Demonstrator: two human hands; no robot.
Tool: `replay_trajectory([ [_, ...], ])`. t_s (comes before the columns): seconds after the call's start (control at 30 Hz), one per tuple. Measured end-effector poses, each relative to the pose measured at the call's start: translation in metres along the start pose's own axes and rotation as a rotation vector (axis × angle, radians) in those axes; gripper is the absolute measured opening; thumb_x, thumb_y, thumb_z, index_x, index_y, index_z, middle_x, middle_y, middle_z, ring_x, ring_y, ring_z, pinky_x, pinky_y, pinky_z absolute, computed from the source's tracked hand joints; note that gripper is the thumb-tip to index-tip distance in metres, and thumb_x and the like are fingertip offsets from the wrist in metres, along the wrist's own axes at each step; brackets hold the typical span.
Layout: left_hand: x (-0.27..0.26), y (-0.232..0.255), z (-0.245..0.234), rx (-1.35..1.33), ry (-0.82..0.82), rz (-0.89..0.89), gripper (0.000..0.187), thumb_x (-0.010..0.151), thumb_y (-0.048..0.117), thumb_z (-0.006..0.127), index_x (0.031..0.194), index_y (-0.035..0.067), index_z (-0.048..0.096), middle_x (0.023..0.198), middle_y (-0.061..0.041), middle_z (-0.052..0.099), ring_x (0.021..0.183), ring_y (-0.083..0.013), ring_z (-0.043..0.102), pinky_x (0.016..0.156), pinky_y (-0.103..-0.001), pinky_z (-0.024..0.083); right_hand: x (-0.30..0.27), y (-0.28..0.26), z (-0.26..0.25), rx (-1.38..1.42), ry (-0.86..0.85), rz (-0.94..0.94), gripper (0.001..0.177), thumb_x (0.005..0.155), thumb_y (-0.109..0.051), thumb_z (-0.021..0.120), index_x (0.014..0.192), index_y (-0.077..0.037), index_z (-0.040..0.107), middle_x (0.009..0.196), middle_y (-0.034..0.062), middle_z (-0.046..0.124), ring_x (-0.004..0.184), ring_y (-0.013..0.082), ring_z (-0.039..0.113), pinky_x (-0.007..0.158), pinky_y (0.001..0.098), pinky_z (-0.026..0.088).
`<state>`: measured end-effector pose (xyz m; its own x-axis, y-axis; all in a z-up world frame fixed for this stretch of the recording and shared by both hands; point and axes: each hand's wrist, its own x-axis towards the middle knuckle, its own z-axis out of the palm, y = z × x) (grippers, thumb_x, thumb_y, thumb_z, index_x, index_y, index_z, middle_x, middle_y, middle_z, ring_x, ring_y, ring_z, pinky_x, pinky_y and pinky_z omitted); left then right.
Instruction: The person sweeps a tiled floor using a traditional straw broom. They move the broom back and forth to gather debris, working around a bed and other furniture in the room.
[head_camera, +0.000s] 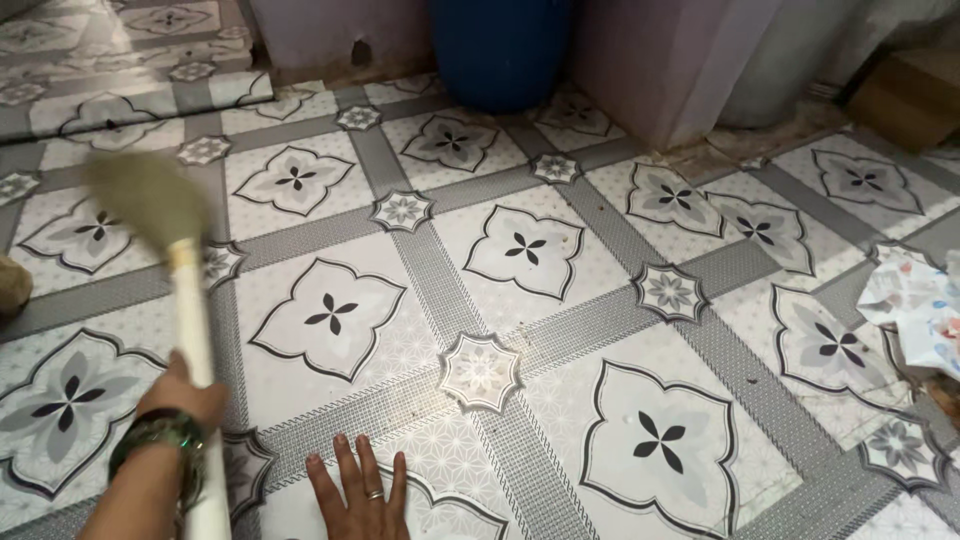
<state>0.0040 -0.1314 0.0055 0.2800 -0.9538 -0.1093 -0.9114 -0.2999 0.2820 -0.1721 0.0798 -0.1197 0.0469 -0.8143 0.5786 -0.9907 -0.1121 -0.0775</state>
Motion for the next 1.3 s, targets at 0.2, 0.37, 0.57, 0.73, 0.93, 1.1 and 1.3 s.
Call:
replay_trajectory([
  [0.2,-0.051,0.111,-0.017,-0.043,-0.364,0.132,0.091,0.089,0.026,0.068,0.166,0.029,0.021,0.121,-0.019,0.076,0.089,-0.0304,0.08,0.084,-0.042,0.063,-0.003,0.005,-0.006,0.318,-0.028,0.03,0.089,0.098,-0.077,0.052,0.159,-0.012,0.044,0.162,0.0225,0.038,0.155,0.0407,0.027,0.116,0.0732,0.006],
  [0.37,-0.1,0.11,-0.044,0.044,-0.403,0.261,0.088,0.089,0.036,0.071,0.162,0.041,0.023,0.129,-0.011,0.07,0.098,-0.0248,0.075,0.089,-0.039,0.06,0.004,0.01,-0.019,0.428,-0.132,0.059,0.09,0.1,-0.073,0.053,0.159,-0.007,0.039,0.164,0.0266,0.03,0.155,0.0434,0.018,0.115,0.072,0.001],
  [0.57,-0.096,0.058,-0.034,0.108,-0.235,0.138,0.084,0.093,0.043,0.061,0.166,0.037,0.02,0.133,-0.013,0.069,0.112,-0.0272,0.074,0.1,-0.043,0.058,0.0,0.006,-0.021,0.421,-0.142,0.064,0.091,0.102,-0.074,0.05,0.162,-0.007,0.037,0.165,0.0265,0.03,0.156,0.0441,0.019,0.116,0.072,0.0],
  [0.73,-0.07,0.056,0.009,-0.154,-0.004,0.058,0.094,0.085,0.036,0.071,0.165,0.02,0.025,0.133,-0.027,0.064,0.12,-0.0418,0.065,0.106,-0.046,0.05,0.0,0.004,-0.011,0.336,-0.103,0.046,0.087,0.103,-0.073,0.051,0.162,-0.01,0.039,0.163,0.0249,0.034,0.156,0.0431,0.024,0.116,0.0736,0.003],
  [0.93,-0.062,0.073,0.021,0.002,-0.23,0.051,0.099,0.083,0.024,0.066,0.169,0.022,0.017,0.13,-0.03,0.067,0.118,-0.04,0.069,0.107,-0.044,0.052,0.0,0.005,-0.014,0.415,-0.132,0.049,0.084,0.103,-0.064,0.058,0.161,-0.006,0.04,0.163,0.0263,0.034,0.156,0.0436,0.024,0.117,0.0729,0.005],
  [1.1,-0.086,0.101,-0.002,0.15,-0.351,0.197,0.097,0.085,0.025,0.068,0.166,0.026,0.014,0.129,-0.024,0.068,0.118,-0.0351,0.069,0.109,-0.042,0.052,0.005,0.005,-0.024,0.53,-0.167,0.098,0.077,0.1,-0.043,0.061,0.158,0.003,0.04,0.166,0.0265,0.034,0.158,0.042,0.022,0.12,0.0698,0.006],
  [1.3,-0.141,0.122,-0.024,0.218,-0.506,0.354,0.093,0.087,0.018,0.062,0.164,0.037,0.014,0.127,-0.021,0.068,0.114,-0.0318,0.071,0.106,-0.04,0.053,0.007,0.009,-0.024,0.544,-0.28,0.139,0.071,0.1,-0.037,0.056,0.154,0.004,0.038,0.16,0.0291,0.032,0.155,0.0446,0.018,0.118,0.0704,0.006],
])
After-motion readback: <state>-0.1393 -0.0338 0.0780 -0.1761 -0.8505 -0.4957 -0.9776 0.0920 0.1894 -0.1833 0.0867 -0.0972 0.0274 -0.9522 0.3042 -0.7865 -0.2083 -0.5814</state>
